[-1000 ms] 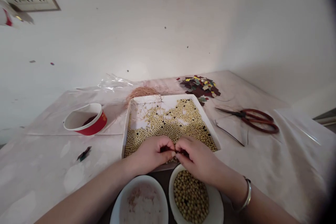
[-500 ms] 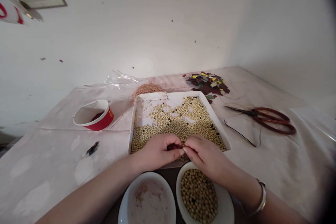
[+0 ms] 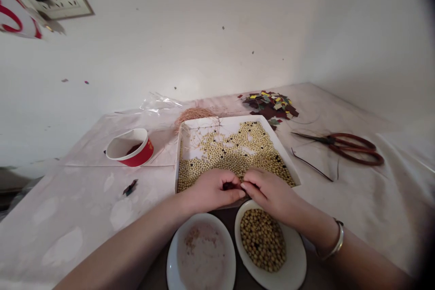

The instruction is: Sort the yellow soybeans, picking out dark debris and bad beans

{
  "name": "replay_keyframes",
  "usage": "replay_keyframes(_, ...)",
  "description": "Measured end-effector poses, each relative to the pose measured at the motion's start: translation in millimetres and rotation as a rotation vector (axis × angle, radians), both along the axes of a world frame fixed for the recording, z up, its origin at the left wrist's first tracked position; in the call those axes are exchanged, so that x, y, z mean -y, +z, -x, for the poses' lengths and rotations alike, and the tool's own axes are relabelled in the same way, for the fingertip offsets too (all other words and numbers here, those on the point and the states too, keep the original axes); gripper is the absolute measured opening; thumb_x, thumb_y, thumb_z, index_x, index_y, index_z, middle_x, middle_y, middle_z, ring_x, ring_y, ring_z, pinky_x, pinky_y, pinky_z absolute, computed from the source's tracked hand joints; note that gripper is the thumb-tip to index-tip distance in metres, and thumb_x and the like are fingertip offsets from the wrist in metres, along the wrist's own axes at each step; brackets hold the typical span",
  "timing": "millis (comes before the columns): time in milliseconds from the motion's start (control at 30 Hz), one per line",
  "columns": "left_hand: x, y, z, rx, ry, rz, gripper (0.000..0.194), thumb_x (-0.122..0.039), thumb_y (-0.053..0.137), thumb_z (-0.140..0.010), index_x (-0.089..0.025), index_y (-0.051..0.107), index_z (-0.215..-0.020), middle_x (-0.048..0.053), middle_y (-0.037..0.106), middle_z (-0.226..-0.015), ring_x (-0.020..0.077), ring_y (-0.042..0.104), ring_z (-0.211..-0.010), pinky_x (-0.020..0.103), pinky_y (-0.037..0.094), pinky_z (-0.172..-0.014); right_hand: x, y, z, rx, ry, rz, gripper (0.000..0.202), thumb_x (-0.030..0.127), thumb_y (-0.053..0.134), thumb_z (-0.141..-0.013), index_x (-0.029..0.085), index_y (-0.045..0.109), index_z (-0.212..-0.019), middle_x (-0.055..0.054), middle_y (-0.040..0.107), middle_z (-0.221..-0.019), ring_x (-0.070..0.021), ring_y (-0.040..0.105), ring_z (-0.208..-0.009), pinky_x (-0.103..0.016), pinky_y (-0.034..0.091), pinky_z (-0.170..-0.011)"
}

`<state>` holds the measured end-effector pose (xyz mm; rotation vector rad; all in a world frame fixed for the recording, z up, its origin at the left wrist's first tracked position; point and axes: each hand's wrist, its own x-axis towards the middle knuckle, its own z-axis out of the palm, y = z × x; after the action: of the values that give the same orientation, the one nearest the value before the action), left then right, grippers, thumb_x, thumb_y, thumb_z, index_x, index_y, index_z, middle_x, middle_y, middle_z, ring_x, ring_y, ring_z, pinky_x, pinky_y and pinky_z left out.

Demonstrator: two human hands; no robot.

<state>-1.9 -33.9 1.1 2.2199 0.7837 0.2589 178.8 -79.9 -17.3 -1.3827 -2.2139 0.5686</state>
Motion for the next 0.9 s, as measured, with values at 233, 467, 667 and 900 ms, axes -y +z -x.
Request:
replay_keyframes(233, -0.7, -3.3, -0.4, 0.042, -0.016, -0.045, 0.016, -0.03, 0.053, -0.081, -0.017, 0.063, -0.076, -0.002, 0.061, -0.068, 0.0098, 0.053, -0.066, 0.02, 0.039, -0.061, 1.5, 4.6, 1.1, -0.054, 0.069, -0.001, 0.018, 0.023, 0.043, -0.089, 0.018, 0.049, -0.073, -0.002, 0.052, -0.075, -0.0147, 0.048, -0.072, -0.027, 0.033, -0.063)
replay_keyframes(467, -0.2, -4.4, 0.7, 0.044, 0.008, -0.069, 0.014, -0.026, 0.053, -0.081, -0.017, 0.063, -0.076, -0.002, 0.061, -0.068, 0.0099, 0.053, -0.064, 0.02, 0.039, -0.06, 2.7, 6.9, 2.4, -0.058, 0.011, 0.016, 0.018, 0.02, 0.043, -0.088, 0.018, 0.049, -0.071, -0.001, 0.052, -0.072, -0.0142, 0.048, -0.069, -0.027, 0.034, -0.061)
replay_keyframes(667, 0.6, -6.0, 3.5, 0.026, 0.018, -0.083, 0.016, -0.029, 0.052, -0.08, -0.017, 0.064, -0.078, -0.002, 0.062, -0.068, 0.0104, 0.054, -0.063, 0.02, 0.038, -0.058, 3.4, 4.8, 2.5, -0.041, -0.002, 0.028, 0.017, 0.019, 0.043, -0.087, 0.018, 0.049, -0.071, -0.001, 0.052, -0.071, -0.0145, 0.049, -0.069, -0.027, 0.034, -0.061)
replay_keyframes(900, 2.1, -5.8, 5.8, 0.02, 0.046, -0.059, 0.015, -0.026, 0.053, -0.078, -0.018, 0.064, -0.083, -0.002, 0.064, -0.072, 0.0111, 0.055, -0.066, 0.02, 0.039, -0.06, 2.0, 2.4, 1.7, -0.068, 0.018, -0.001, 0.015, 0.018, 0.044, -0.086, 0.018, 0.05, -0.072, -0.001, 0.053, -0.073, -0.0147, 0.05, -0.071, -0.027, 0.037, -0.063)
